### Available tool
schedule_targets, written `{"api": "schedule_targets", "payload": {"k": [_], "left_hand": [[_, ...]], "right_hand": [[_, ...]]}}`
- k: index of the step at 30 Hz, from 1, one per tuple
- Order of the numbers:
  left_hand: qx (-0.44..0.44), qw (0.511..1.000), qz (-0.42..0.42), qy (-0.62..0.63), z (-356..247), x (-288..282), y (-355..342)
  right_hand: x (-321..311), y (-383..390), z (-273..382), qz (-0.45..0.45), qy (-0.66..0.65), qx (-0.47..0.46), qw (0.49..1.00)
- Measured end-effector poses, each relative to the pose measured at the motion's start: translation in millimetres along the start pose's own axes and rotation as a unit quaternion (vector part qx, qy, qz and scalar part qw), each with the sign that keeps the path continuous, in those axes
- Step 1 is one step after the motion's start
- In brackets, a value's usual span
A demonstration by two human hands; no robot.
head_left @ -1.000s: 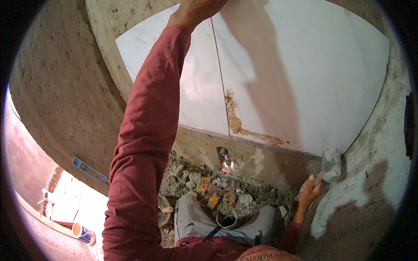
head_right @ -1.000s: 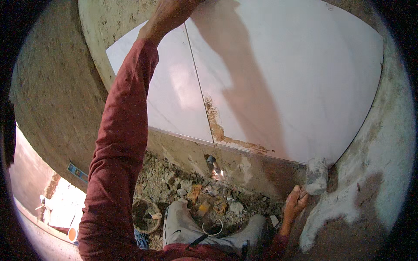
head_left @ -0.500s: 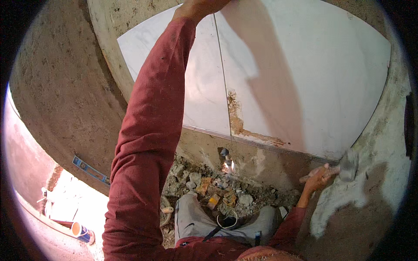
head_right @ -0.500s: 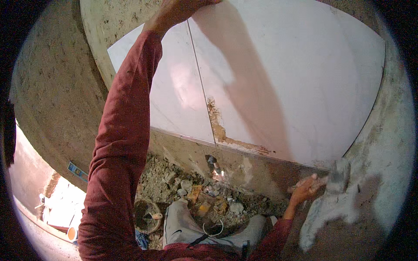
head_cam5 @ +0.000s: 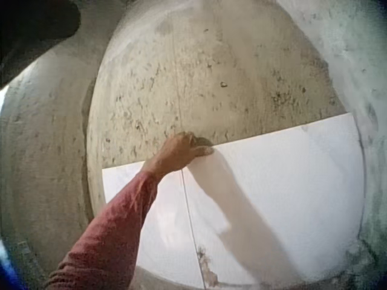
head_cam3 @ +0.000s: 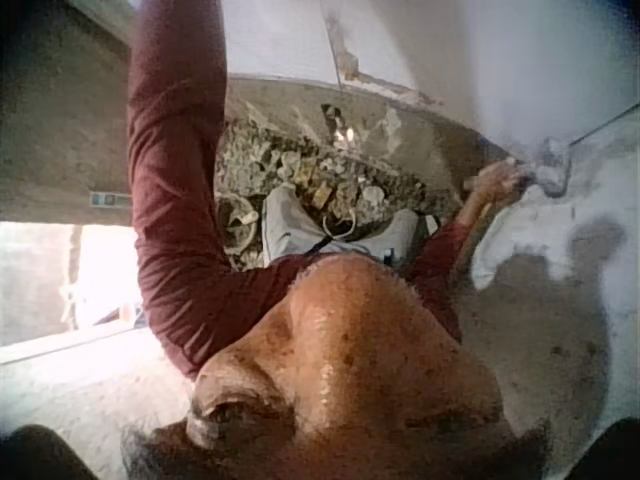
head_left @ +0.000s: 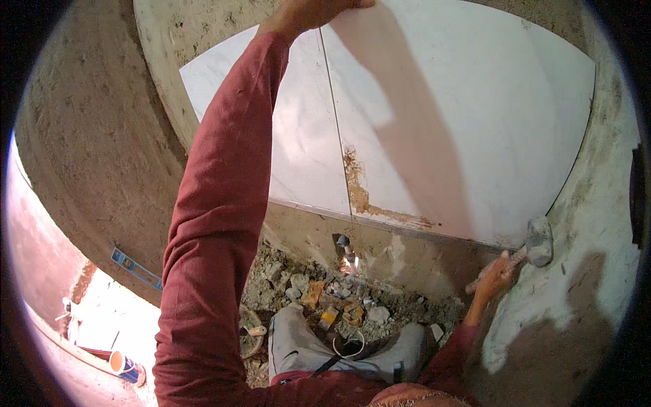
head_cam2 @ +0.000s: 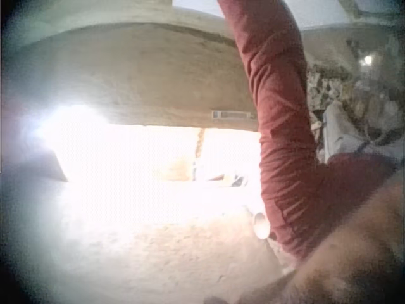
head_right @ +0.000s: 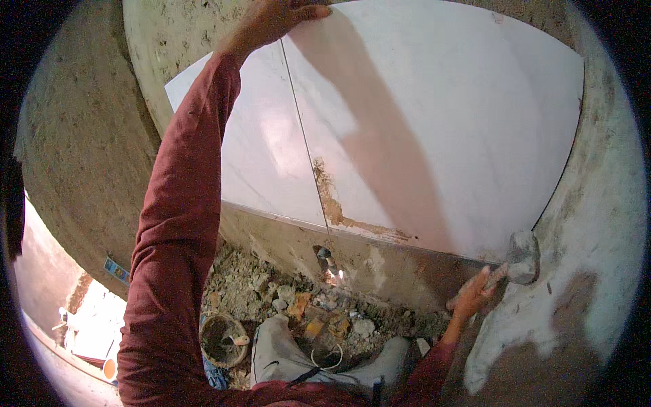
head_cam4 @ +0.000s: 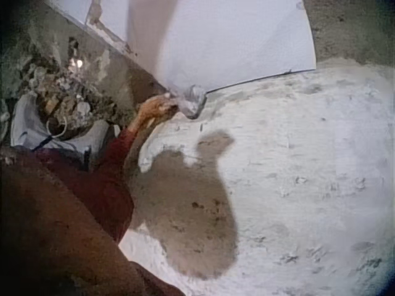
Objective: The person places a tile covered in mortar against a wall and hammers it into position using a mallet.
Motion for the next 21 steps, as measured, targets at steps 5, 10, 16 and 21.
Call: {"api": "schedule_targets", "payload": {"k": [5, 10, 16, 21], "left_hand": [[0.288, 0.927, -0.024, -0.239, 44.1, -11.0, -24.3], [0.185, 0.964, 0.046, -0.185, 55.0, -15.0, -6.7], [0.16, 0.942, -0.148, -0.256, 68.6, 7.0, 53.3], [0.132, 0.928, -0.213, -0.276, 61.1, 37.6, 85.0]], "right_hand": [[-20.0, 5.4, 25.0, -0.037, -0.116, 0.005, 0.993], [-43.9, 13.7, 20.7, -0.026, -0.123, -0.025, 0.992], [-35.8, 22.4, 8.8, -0.032, -0.141, 0.031, 0.989], [-25.7, 28.5, 9.3, -0.031, -0.175, 0.056, 0.982]]}}
Point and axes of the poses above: each hand's wrist, its own y-axis away from the middle knuckle, its own x-axis out of the palm, z = x × y, the point moved 3 cm from there along -y, towards the middle knuckle, and after that the axes turned 13 degrees about -x, right-handed, at the moved point
